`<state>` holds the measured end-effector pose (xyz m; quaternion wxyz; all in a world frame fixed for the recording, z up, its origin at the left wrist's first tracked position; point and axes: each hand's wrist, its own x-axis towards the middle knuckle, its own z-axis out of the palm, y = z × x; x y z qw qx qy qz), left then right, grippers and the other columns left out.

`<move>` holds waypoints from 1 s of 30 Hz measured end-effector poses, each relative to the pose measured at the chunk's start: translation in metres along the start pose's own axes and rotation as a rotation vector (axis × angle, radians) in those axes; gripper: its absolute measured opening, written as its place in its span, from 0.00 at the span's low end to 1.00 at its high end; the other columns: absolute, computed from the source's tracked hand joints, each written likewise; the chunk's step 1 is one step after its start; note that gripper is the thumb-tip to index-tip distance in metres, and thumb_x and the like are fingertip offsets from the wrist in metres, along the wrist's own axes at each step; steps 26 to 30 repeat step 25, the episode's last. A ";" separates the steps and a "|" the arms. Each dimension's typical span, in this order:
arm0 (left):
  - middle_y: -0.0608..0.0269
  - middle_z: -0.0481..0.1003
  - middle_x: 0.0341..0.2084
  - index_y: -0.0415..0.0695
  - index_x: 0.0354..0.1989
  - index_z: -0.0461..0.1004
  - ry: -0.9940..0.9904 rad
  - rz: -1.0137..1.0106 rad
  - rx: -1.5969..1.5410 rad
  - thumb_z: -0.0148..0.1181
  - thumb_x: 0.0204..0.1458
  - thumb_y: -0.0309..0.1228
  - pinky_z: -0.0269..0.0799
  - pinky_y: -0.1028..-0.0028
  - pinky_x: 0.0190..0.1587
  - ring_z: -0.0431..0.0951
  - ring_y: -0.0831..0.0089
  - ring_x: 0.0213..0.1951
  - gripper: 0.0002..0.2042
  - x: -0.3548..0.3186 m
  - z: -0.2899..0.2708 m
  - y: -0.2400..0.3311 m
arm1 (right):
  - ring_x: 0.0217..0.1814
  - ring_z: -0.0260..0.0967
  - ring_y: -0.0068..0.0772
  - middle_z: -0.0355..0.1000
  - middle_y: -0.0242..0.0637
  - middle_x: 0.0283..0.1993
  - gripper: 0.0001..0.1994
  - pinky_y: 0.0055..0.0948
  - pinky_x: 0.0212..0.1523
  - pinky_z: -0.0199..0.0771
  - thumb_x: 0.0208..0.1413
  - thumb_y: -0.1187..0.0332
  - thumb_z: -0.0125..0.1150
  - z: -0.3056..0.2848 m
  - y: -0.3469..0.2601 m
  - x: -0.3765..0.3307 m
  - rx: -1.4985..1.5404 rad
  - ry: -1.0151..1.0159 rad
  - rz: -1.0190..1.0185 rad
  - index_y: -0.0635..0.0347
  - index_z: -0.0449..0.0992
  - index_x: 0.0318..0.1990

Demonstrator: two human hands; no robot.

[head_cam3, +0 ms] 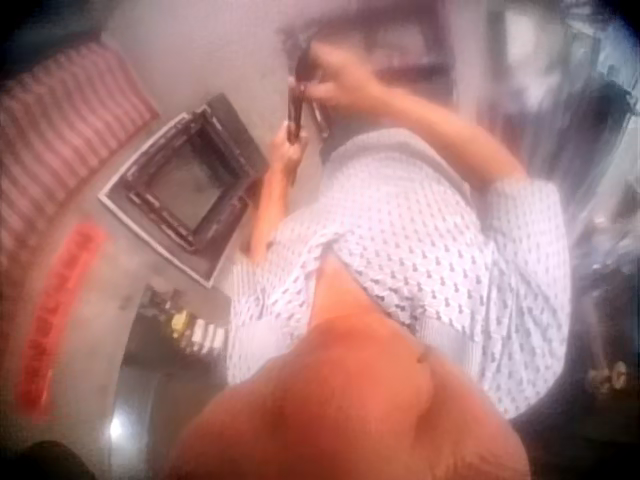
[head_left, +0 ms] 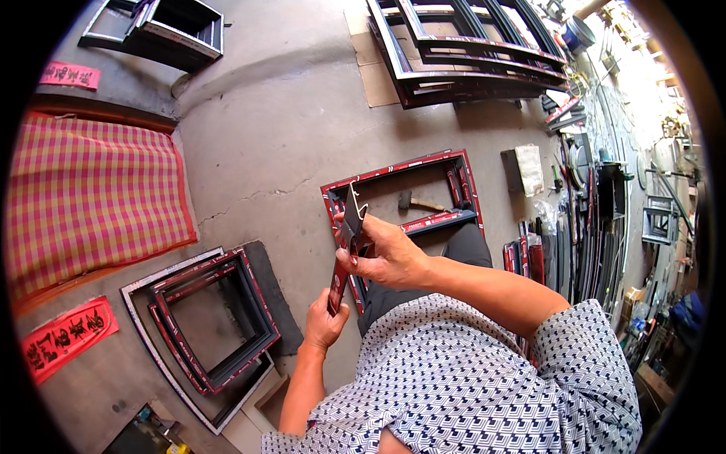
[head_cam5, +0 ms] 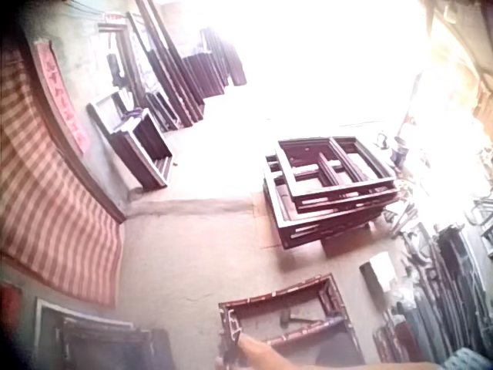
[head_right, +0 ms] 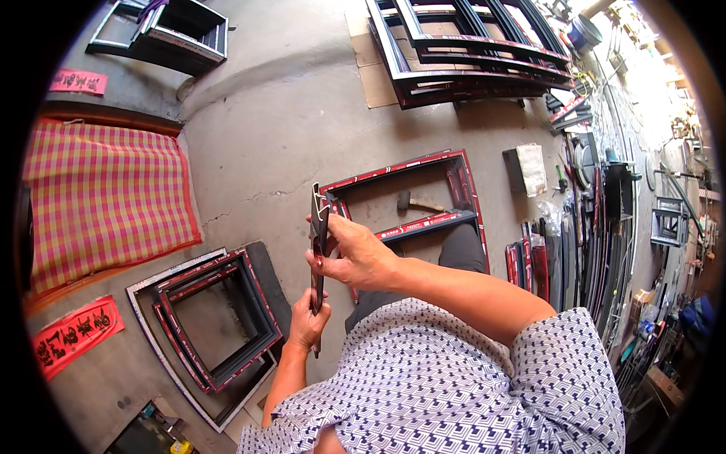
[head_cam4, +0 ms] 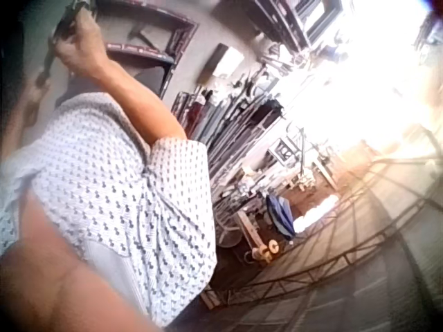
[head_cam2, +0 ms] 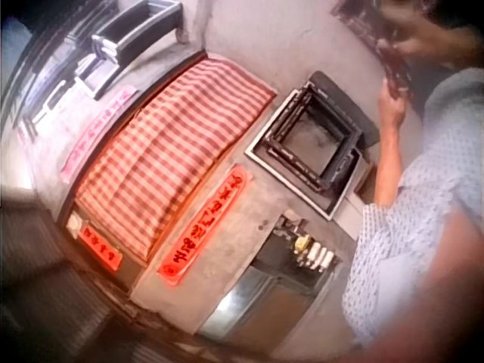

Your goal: The person assembles a rectangular window frame on the floor by joining four frame pieces together. They use a rubber mallet to tap the corners and align the joints, repeatedly adjusting and securing each corner until the frame is complete.

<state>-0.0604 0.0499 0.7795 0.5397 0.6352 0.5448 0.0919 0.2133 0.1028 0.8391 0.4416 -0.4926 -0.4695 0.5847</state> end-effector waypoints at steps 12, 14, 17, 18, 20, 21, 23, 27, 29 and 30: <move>0.58 0.74 0.19 0.40 0.36 0.75 0.201 -0.117 0.010 0.78 0.53 0.45 0.73 0.63 0.31 0.75 0.67 0.22 0.22 0.048 -0.031 0.022 | 0.45 0.72 0.20 0.75 0.31 0.45 0.21 0.30 0.46 0.79 0.70 0.65 0.68 -0.005 0.026 0.084 0.066 -0.134 0.160 0.61 0.70 0.65; 0.58 0.76 0.19 0.40 0.34 0.74 0.248 -0.188 0.046 0.79 0.52 0.44 0.75 0.63 0.31 0.76 0.68 0.22 0.21 0.065 -0.041 0.028 | 0.40 0.78 0.24 0.80 0.38 0.41 0.18 0.33 0.40 0.81 0.69 0.63 0.68 -0.013 0.019 0.119 0.056 -0.159 0.204 0.63 0.72 0.58; 0.59 0.78 0.19 0.40 0.33 0.75 0.304 -0.262 -0.012 0.80 0.49 0.42 0.76 0.63 0.31 0.78 0.68 0.22 0.21 0.108 -0.057 0.033 | 0.37 0.76 0.22 0.80 0.33 0.40 0.16 0.30 0.35 0.80 0.71 0.61 0.67 -0.019 0.044 0.175 0.255 -0.164 0.225 0.60 0.72 0.56; 0.59 0.78 0.19 0.40 0.33 0.75 0.325 -0.279 -0.029 0.80 0.49 0.42 0.77 0.63 0.31 0.78 0.69 0.22 0.21 0.129 -0.064 0.036 | 0.37 0.76 0.22 0.80 0.32 0.40 0.16 0.30 0.35 0.80 0.72 0.60 0.66 -0.025 0.048 0.202 0.311 -0.175 0.231 0.59 0.72 0.56; 0.59 0.80 0.21 0.40 0.33 0.75 0.363 -0.376 -0.055 0.81 0.48 0.42 0.77 0.62 0.33 0.80 0.68 0.24 0.21 0.174 -0.078 0.043 | 0.38 0.76 0.21 0.79 0.32 0.39 0.17 0.30 0.34 0.79 0.72 0.56 0.67 -0.044 0.029 0.261 0.294 -0.217 0.330 0.59 0.73 0.55; 0.59 0.80 0.21 0.40 0.33 0.75 0.387 -0.401 -0.037 0.81 0.48 0.42 0.78 0.62 0.33 0.80 0.68 0.24 0.21 0.205 -0.084 0.049 | 0.38 0.76 0.22 0.78 0.34 0.37 0.18 0.32 0.34 0.79 0.72 0.56 0.67 -0.055 0.037 0.294 0.242 -0.195 0.317 0.60 0.73 0.55; 0.59 0.81 0.23 0.40 0.35 0.76 0.404 -0.473 0.064 0.82 0.48 0.44 0.79 0.60 0.34 0.82 0.63 0.25 0.22 0.263 -0.104 0.059 | 0.37 0.77 0.29 0.77 0.38 0.34 0.19 0.38 0.38 0.79 0.70 0.54 0.69 -0.076 0.060 0.357 0.036 -0.136 0.179 0.61 0.74 0.53; 0.61 0.83 0.25 0.42 0.34 0.77 0.467 -0.401 0.175 0.82 0.49 0.42 0.78 0.60 0.34 0.79 0.56 0.24 0.19 0.324 -0.125 0.080 | 0.41 0.81 0.46 0.83 0.46 0.43 0.19 0.41 0.44 0.81 0.70 0.54 0.69 -0.102 0.044 0.427 -0.160 -0.160 0.235 0.61 0.74 0.52; 0.61 0.83 0.25 0.42 0.34 0.77 0.467 -0.401 0.175 0.82 0.49 0.42 0.78 0.60 0.34 0.79 0.56 0.24 0.19 0.324 -0.125 0.080 | 0.41 0.81 0.46 0.83 0.46 0.43 0.19 0.41 0.44 0.81 0.70 0.54 0.69 -0.102 0.044 0.427 -0.160 -0.160 0.235 0.61 0.74 0.52; 0.61 0.83 0.25 0.42 0.34 0.77 0.467 -0.401 0.175 0.82 0.49 0.42 0.78 0.60 0.34 0.79 0.56 0.24 0.19 0.324 -0.125 0.080 | 0.41 0.81 0.46 0.83 0.46 0.43 0.19 0.41 0.44 0.81 0.70 0.54 0.69 -0.102 0.044 0.427 -0.160 -0.160 0.235 0.61 0.74 0.52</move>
